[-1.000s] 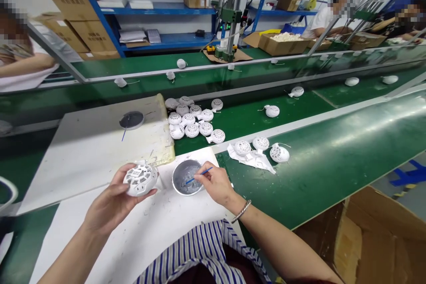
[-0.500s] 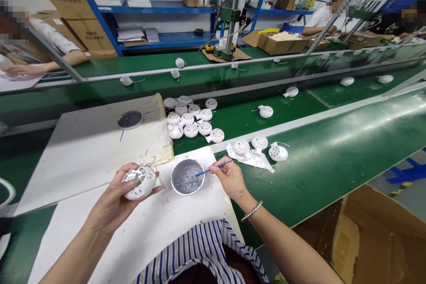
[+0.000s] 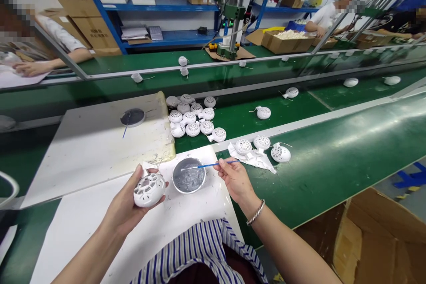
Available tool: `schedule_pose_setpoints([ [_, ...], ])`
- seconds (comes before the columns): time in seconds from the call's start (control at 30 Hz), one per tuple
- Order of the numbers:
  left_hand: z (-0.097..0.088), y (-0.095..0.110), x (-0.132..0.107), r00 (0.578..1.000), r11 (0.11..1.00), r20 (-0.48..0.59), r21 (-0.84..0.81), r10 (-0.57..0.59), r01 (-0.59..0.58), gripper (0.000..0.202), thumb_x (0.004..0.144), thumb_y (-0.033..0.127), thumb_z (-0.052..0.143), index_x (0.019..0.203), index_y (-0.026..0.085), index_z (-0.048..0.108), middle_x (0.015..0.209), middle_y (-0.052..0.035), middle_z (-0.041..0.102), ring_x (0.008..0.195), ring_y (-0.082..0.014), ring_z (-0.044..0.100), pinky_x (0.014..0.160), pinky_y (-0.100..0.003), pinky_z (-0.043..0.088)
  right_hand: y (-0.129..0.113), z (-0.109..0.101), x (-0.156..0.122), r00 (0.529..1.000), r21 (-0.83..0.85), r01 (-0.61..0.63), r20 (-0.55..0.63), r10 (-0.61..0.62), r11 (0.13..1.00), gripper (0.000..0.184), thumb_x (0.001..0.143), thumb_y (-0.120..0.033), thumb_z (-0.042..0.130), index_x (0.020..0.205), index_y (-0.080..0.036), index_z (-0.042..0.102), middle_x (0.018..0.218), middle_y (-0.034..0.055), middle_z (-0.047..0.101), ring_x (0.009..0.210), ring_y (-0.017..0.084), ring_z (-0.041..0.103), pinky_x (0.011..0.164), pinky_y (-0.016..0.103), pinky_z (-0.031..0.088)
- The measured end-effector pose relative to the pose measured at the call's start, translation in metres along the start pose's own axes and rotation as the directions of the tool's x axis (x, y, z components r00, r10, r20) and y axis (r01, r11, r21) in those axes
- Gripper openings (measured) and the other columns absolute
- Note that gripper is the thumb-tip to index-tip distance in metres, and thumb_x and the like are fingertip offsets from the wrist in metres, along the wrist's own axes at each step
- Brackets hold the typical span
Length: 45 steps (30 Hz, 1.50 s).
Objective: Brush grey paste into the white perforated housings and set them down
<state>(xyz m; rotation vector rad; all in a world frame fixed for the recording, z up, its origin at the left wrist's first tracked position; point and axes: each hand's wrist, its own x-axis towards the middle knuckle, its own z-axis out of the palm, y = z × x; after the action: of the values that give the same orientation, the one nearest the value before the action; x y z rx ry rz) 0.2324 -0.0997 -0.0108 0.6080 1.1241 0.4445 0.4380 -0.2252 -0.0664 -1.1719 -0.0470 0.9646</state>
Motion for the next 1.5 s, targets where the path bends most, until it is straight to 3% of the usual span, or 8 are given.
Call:
schedule_pose_setpoints([
  [0.3, 0.012, -0.004, -0.004, 0.997, 0.998, 0.05, 0.045, -0.056, 0.054, 0.032, 0.078, 0.045, 0.058, 0.095, 0.018, 0.063, 0.098, -0.0103, 0.059, 0.085, -0.0235, 0.058, 0.066, -0.041, 0.054, -0.035, 0.034, -0.015, 0.995, 0.13, -0.007, 0.096, -0.006, 0.991, 0.022, 0.063, -0.025, 0.077, 0.069, -0.017, 0.057, 0.072, -0.0027, 0.064, 0.066, 0.007, 0.061, 0.056, 0.016, 0.045],
  [0.43, 0.015, -0.007, -0.005, 0.995, 0.998, 0.093, 0.056, -0.036, 0.031, 0.034, 0.076, 0.046, 0.06, 0.096, 0.019, 0.062, 0.097, -0.0089, 0.058, 0.081, -0.0209, 0.056, 0.066, -0.04, 0.054, -0.038, 0.043, -0.023, 0.978, 0.05, 0.104, 0.174, -0.111, 0.993, 0.023, 0.064, -0.025, 0.077, 0.069, -0.017, 0.056, 0.071, -0.0027, 0.064, 0.063, 0.006, 0.062, 0.057, 0.015, 0.046],
  [0.63, 0.016, -0.009, -0.01, 0.982, 0.992, 0.179, 0.101, 0.058, -0.077, 0.033, 0.079, 0.046, 0.055, 0.097, 0.019, 0.061, 0.097, -0.0072, 0.054, 0.081, -0.0201, 0.052, 0.063, -0.036, 0.053, -0.026, 0.038, -0.032, 0.919, -0.174, 0.327, 0.286, -0.27, 0.929, 0.015, 0.073, -0.024, 0.07, 0.073, -0.017, 0.056, 0.073, -0.0021, 0.064, 0.066, 0.007, 0.063, 0.065, 0.018, 0.048],
  [0.83, 0.012, -0.009, -0.014, 0.952, 0.987, 0.294, 0.104, 0.088, -0.123, 0.026, 0.08, 0.036, 0.056, 0.101, 0.021, 0.057, 0.094, -0.0046, 0.054, 0.079, -0.0167, 0.051, 0.068, -0.033, 0.051, -0.028, 0.036, -0.036, 0.876, -0.26, 0.432, 0.349, -0.333, 0.864, 0.011, 0.077, -0.02, 0.065, 0.074, -0.018, 0.055, 0.075, -0.0017, 0.065, 0.069, 0.006, 0.063, 0.068, 0.017, 0.049],
  [1.03, 0.005, -0.01, -0.013, 0.932, 0.984, 0.355, 0.122, 0.079, -0.129, 0.031, 0.077, 0.027, 0.06, 0.107, 0.023, 0.051, 0.091, -0.0036, 0.057, 0.076, -0.0162, 0.055, 0.073, -0.034, 0.049, -0.036, 0.036, -0.041, 0.86, -0.277, 0.457, 0.38, -0.341, 0.845, 0.009, 0.078, -0.02, 0.065, 0.075, -0.019, 0.056, 0.076, -0.0023, 0.064, 0.068, 0.007, 0.064, 0.066, 0.017, 0.051],
  [1.2, 0.001, -0.013, -0.012, 0.905, 0.965, 0.383, 0.102, 0.186, -0.242, 0.031, 0.073, 0.026, 0.063, 0.102, 0.021, 0.053, 0.087, -0.0039, 0.058, 0.073, -0.0175, 0.057, 0.068, -0.03, 0.047, -0.048, 0.03, -0.047, 0.805, -0.24, 0.562, 0.381, -0.455, 0.792, 0.007, 0.08, -0.015, 0.062, 0.078, -0.02, 0.057, 0.079, -0.0019, 0.064, 0.072, 0.007, 0.064, 0.068, 0.018, 0.052],
  [1.37, -0.009, -0.022, 0.002, 0.86, 0.867, 0.351, 0.202, 0.37, -0.456, 0.031, 0.071, 0.027, 0.064, 0.1, 0.021, 0.056, 0.092, -0.0037, 0.057, 0.077, -0.0179, 0.056, 0.066, -0.028, 0.046, -0.057, 0.022, -0.049, 0.742, -0.203, 0.657, 0.348, -0.573, 0.726, 0.008, 0.08, -0.012, 0.06, 0.081, -0.019, 0.057, 0.082, 0.0002, 0.063, 0.073, 0.009, 0.063, 0.067, 0.02, 0.054],
  [1.5, -0.043, 0.007, 0.037, 0.846, 0.791, 0.117, 0.308, 0.52, -0.528, 0.035, 0.064, 0.028, 0.069, 0.096, 0.021, 0.057, 0.096, -0.0014, 0.057, 0.084, -0.0168, 0.055, 0.069, -0.026, 0.044, -0.056, 0.015, -0.048, 0.744, -0.24, 0.665, 0.297, -0.599, 0.707, 0.008, 0.079, -0.013, 0.061, 0.081, -0.02, 0.059, 0.081, 0.0004, 0.062, 0.075, 0.011, 0.062, 0.069, 0.024, 0.056],
])
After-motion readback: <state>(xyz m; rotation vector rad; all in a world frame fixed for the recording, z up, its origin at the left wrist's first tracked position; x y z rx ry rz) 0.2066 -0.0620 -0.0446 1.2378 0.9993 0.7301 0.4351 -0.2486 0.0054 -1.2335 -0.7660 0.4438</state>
